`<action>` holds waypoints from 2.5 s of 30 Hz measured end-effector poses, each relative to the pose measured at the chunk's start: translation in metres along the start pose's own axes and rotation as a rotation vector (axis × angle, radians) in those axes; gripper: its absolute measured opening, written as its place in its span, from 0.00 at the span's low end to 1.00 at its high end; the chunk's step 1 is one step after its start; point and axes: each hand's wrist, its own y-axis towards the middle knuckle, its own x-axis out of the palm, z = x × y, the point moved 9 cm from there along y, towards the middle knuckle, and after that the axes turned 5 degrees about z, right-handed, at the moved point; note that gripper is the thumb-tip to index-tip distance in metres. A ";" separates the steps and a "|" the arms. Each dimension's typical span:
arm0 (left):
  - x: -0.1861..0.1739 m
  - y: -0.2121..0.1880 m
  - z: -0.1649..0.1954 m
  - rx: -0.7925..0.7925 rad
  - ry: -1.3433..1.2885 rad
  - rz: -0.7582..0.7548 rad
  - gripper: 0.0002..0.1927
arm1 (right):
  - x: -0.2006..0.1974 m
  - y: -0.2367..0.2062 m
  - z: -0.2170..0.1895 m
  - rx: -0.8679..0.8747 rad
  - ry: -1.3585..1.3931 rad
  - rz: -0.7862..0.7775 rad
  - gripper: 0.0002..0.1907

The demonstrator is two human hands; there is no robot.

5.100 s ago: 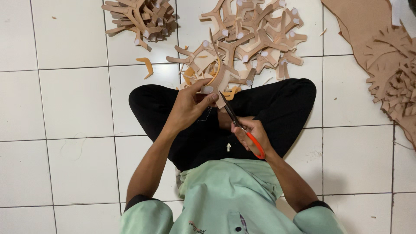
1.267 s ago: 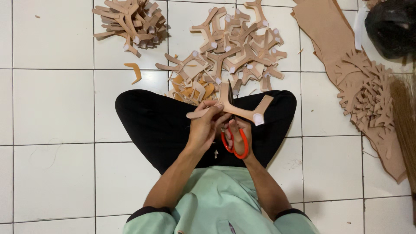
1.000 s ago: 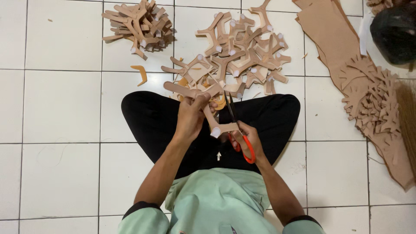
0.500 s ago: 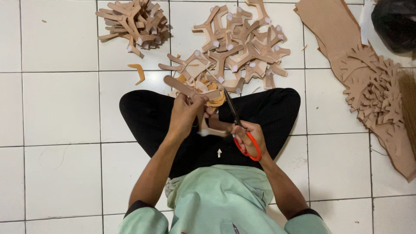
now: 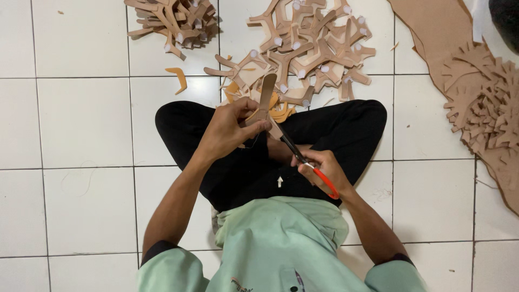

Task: The person sits on a tiled floor and uses red-handled scissors to trim small beige craft pieces. They repeatedly pick up each piece, cut along its edges, and place the finished parts into a growing pile while discarding trimmings.

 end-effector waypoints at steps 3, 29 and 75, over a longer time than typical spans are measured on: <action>0.001 -0.001 0.000 -0.014 -0.009 -0.021 0.18 | -0.001 -0.005 0.002 0.034 -0.013 0.001 0.31; 0.012 -0.018 -0.023 0.318 -0.439 0.130 0.12 | 0.020 -0.013 0.009 0.128 0.219 -0.052 0.33; -0.204 0.129 -0.191 -0.404 0.375 0.797 0.36 | 0.004 0.050 0.073 0.235 0.393 0.255 0.18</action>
